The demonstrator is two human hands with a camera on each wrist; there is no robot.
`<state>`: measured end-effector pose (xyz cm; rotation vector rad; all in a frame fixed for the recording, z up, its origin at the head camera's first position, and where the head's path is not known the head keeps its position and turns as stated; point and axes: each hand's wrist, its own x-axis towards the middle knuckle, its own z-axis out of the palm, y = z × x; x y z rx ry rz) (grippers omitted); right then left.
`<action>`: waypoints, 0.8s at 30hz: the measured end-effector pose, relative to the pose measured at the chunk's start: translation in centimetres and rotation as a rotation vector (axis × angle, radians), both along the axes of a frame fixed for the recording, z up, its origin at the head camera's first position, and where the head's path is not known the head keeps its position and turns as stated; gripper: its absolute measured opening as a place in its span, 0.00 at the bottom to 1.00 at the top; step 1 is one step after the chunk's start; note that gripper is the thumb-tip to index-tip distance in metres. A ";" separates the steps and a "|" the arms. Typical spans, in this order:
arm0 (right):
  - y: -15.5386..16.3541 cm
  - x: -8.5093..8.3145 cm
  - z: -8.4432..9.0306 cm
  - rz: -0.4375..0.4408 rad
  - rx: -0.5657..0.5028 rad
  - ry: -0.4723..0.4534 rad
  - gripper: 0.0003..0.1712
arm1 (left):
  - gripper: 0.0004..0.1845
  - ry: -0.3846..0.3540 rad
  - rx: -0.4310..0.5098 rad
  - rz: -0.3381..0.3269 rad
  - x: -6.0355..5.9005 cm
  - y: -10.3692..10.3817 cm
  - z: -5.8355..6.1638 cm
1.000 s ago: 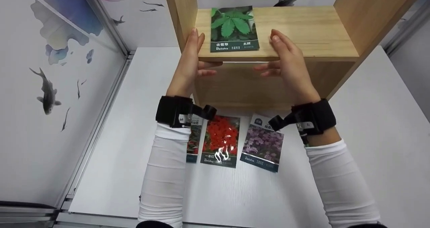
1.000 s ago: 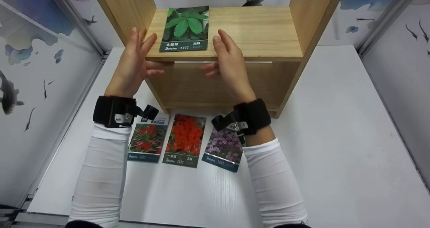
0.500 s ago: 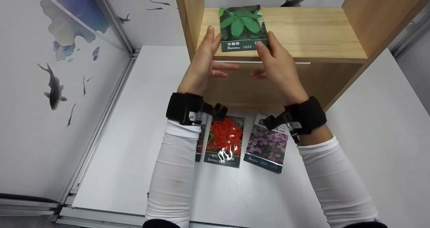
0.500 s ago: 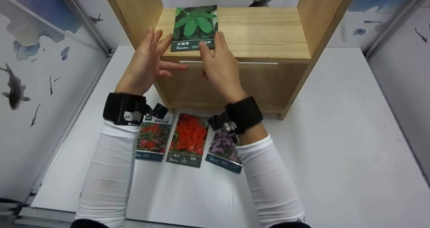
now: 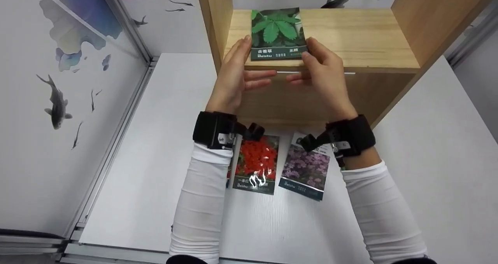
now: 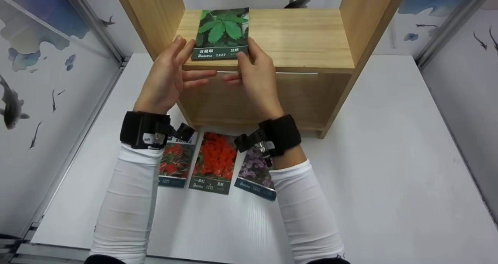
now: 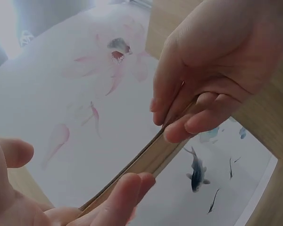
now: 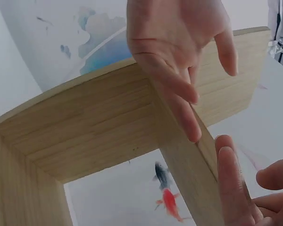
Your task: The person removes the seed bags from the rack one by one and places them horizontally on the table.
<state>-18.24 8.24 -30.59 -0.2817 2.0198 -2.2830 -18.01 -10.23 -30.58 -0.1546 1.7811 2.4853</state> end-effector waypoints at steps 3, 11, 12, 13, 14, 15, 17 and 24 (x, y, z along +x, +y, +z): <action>-0.2 -0.1 -0.2 -0.037 -0.115 -0.016 0.29 | 0.35 0.010 0.044 0.036 0.0 0.0 -0.1; -0.6 -0.5 -0.9 -0.121 -0.251 -0.038 0.28 | 0.32 0.062 0.065 0.102 -0.2 -0.1 -0.6; -0.6 -0.6 -1.0 -0.132 -0.259 -0.037 0.28 | 0.32 0.065 0.067 0.108 -0.2 -0.2 -0.7; -0.6 -0.7 -1.1 -0.143 -0.267 -0.039 0.27 | 0.31 0.065 0.071 0.113 -0.2 -0.3 -0.7; -0.6 -0.8 -1.2 -0.153 -0.281 -0.047 0.27 | 0.31 0.065 0.075 0.121 -0.2 -0.3 -0.8; -0.5 -1.0 -1.3 -0.161 -0.289 -0.050 0.26 | 0.31 0.064 0.081 0.129 -0.2 -0.4 -0.8; -0.4 -1.4 -1.5 -0.177 -0.292 -0.062 0.26 | 0.31 0.066 0.102 0.144 -0.2 -0.6 -0.9; 0.3 -1.6 -2.0 -0.201 -0.254 -0.045 0.24 | 0.30 0.090 0.214 0.161 0.2 -0.9 -1.1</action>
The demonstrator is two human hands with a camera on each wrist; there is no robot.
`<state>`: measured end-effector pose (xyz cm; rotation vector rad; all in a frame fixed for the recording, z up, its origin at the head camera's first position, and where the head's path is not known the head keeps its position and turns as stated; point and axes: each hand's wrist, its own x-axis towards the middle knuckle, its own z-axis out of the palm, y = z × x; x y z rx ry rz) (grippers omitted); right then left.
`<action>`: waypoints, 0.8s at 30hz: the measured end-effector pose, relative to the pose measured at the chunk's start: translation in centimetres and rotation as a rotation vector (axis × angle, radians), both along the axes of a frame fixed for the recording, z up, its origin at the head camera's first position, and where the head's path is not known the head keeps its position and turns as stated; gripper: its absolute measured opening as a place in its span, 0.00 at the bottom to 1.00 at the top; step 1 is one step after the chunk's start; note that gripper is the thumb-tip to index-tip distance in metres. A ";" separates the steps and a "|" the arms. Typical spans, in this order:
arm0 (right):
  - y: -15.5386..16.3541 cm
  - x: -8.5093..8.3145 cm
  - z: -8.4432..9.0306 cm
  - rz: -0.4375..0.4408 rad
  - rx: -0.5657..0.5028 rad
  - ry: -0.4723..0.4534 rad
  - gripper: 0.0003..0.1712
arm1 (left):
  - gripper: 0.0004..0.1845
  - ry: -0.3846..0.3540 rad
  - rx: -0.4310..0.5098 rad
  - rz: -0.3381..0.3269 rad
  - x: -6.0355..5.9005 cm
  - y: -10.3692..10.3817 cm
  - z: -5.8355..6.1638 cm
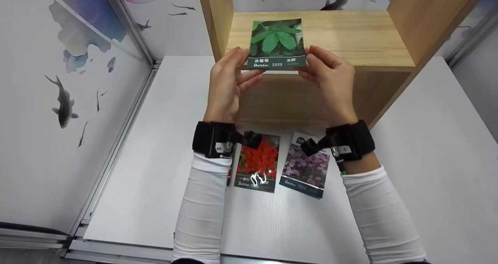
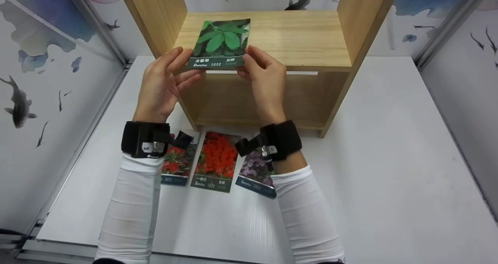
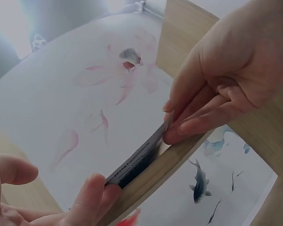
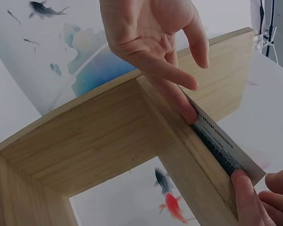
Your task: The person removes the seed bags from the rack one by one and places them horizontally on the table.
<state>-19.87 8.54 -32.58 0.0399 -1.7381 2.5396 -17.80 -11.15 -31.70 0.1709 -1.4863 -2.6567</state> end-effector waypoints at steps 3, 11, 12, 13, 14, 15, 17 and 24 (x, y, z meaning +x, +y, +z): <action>0.2 0.5 -0.1 -0.001 0.002 0.005 0.24 | 0.31 0.018 0.012 -0.006 0.5 0.2 -0.2; 0.4 1.2 -0.2 -0.008 -0.037 0.003 0.26 | 0.26 0.076 0.011 0.024 1.6 0.7 -1.0; 0.5 1.2 -0.1 -0.003 -0.039 0.003 0.26 | 0.26 0.078 0.005 0.034 1.7 0.7 -1.0; 0.6 1.2 -0.1 0.001 -0.039 0.005 0.26 | 0.26 0.078 -0.002 0.045 1.7 0.7 -1.0; 0.6 1.2 -0.1 0.007 -0.042 0.006 0.26 | 0.26 0.077 -0.011 0.054 1.8 0.8 -1.1; 0.7 1.2 -0.1 0.011 -0.042 0.006 0.25 | 0.26 0.078 -0.024 0.063 1.8 0.8 -1.1; 0.9 1.1 -0.1 0.022 -0.043 -0.003 0.25 | 0.26 0.073 -0.037 0.075 1.9 1.0 -1.1; 1.2 1.1 -0.5 0.039 0.005 -0.057 0.26 | 0.27 0.061 -0.072 0.069 2.4 1.4 -1.2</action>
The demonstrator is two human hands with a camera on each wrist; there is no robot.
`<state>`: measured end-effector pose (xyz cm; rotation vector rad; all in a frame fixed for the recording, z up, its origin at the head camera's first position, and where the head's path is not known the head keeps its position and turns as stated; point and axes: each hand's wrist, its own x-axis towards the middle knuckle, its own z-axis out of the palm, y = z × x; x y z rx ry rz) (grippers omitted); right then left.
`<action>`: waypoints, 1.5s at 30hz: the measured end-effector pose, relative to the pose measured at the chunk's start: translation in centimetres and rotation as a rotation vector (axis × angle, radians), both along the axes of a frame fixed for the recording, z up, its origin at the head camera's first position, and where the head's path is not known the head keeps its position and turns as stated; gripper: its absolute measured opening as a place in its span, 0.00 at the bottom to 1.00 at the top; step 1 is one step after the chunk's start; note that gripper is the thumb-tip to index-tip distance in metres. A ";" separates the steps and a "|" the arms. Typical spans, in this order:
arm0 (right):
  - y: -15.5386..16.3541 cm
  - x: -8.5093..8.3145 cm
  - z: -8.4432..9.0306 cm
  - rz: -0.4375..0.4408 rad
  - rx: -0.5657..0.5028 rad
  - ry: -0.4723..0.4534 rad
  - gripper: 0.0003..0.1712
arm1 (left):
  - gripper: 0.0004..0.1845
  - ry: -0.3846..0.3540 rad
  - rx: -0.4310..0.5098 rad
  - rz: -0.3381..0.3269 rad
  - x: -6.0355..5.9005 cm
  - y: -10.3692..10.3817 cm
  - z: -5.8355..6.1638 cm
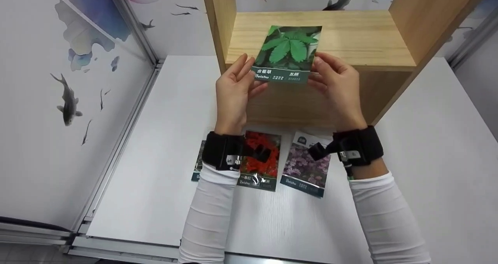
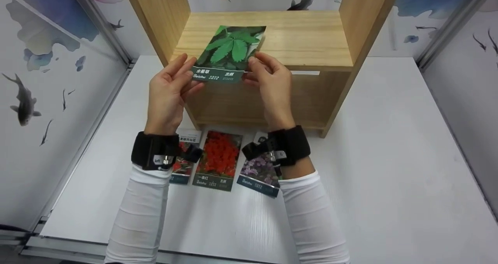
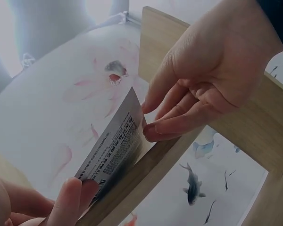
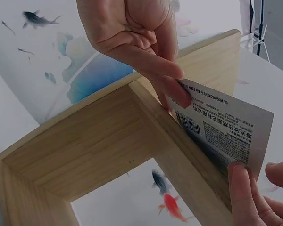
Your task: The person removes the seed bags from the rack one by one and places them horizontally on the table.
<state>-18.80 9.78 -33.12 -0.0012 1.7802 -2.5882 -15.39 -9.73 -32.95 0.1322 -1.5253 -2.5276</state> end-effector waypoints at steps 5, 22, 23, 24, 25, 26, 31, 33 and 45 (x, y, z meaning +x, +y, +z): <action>0.2 0.2 -0.2 0.036 0.007 -0.028 0.29 | 0.27 -0.016 -0.026 -0.018 0.4 0.4 -0.3; 0.8 1.7 -0.1 0.103 -0.175 0.109 0.16 | 0.27 0.079 -0.034 -0.112 3.4 1.1 -0.1; 0.8 1.8 -0.1 0.102 -0.181 0.111 0.17 | 0.27 0.081 -0.033 -0.116 3.5 1.1 -0.1; 0.9 1.9 -0.1 0.101 -0.185 0.116 0.17 | 0.26 0.084 -0.033 -0.120 3.6 1.1 -0.1; 0.9 2.0 -0.1 0.101 -0.187 0.122 0.17 | 0.26 0.086 -0.036 -0.123 3.6 1.2 -0.2; 1.0 2.1 -0.2 0.100 -0.190 0.128 0.16 | 0.26 0.088 -0.040 -0.125 3.7 1.2 -0.2; 1.4 2.9 -0.8 0.101 -0.203 0.143 0.17 | 0.28 0.096 -0.052 -0.152 4.0 1.6 -0.8; 1.7 3.2 -1.1 0.092 -0.192 0.141 0.17 | 0.29 0.096 -0.057 -0.175 4.0 1.8 -1.1; 3.9 5.0 -1.9 0.115 -0.216 0.130 0.20 | 0.32 0.149 -0.046 -0.338 4.5 3.2 -2.2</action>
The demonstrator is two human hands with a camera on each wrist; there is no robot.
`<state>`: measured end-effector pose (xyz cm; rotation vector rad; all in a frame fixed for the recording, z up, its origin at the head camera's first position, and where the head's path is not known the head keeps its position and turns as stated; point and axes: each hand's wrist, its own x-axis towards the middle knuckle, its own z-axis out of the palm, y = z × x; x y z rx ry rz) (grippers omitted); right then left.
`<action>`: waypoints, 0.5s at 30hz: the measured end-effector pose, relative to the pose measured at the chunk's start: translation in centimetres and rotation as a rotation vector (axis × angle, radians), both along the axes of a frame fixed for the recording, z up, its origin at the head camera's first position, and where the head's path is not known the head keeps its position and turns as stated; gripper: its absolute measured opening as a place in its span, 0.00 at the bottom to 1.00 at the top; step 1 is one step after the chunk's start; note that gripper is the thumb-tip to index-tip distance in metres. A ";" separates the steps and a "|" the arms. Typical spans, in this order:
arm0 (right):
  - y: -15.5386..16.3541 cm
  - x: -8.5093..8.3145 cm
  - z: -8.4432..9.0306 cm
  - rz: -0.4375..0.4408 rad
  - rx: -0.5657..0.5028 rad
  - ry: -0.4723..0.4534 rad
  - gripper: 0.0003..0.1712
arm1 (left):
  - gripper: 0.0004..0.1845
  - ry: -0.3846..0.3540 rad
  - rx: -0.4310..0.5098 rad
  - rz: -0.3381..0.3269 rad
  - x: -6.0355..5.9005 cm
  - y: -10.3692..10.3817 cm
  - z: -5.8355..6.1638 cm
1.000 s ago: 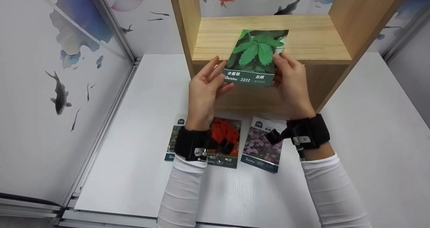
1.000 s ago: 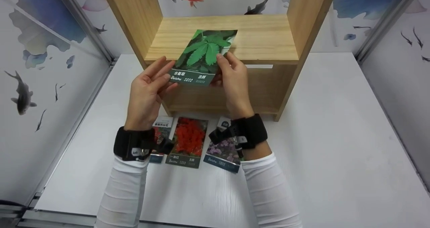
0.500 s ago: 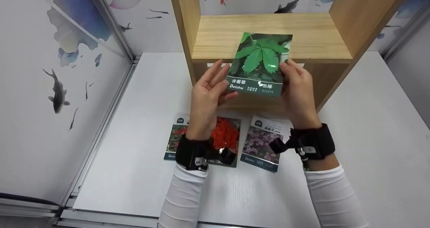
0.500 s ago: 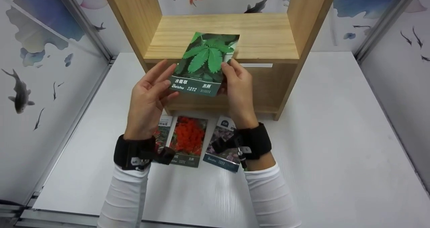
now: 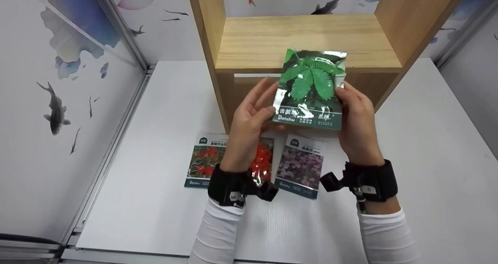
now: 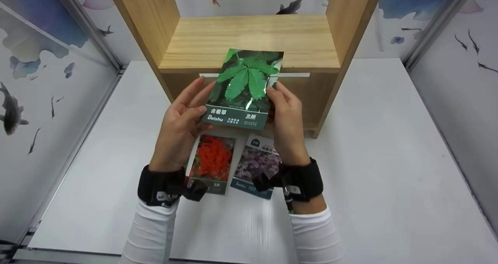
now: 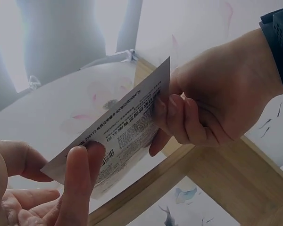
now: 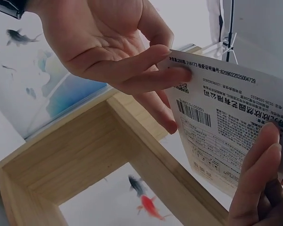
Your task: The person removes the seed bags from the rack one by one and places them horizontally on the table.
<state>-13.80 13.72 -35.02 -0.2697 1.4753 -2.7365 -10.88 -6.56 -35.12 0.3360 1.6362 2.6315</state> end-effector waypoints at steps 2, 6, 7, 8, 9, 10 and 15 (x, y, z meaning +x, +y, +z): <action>0.3 0.4 -0.2 0.022 -0.026 0.004 0.20 | 0.32 -0.012 0.015 -0.024 0.3 0.2 -0.2; 0.8 1.0 -0.7 0.065 -0.065 0.006 0.21 | 0.30 -0.020 -0.011 -0.014 0.6 0.8 -0.9; 0.9 1.2 -0.8 0.073 -0.069 0.001 0.20 | 0.29 -0.019 -0.018 -0.006 0.6 1.0 -1.1; 1.0 1.4 -1.0 0.076 -0.067 -0.006 0.20 | 0.29 -0.018 -0.029 0.001 0.6 1.2 -1.4; 1.1 1.5 -1.2 0.068 -0.052 -0.014 0.20 | 0.28 -0.017 -0.036 0.005 0.7 1.3 -1.6; 1.2 1.7 -1.4 0.065 -0.043 -0.021 0.20 | 0.28 -0.018 -0.036 0.003 0.7 1.5 -1.8; 1.8 2.3 -2.3 0.018 0.043 -0.055 0.20 | 0.28 -0.040 0.004 -0.024 1.0 2.3 -2.9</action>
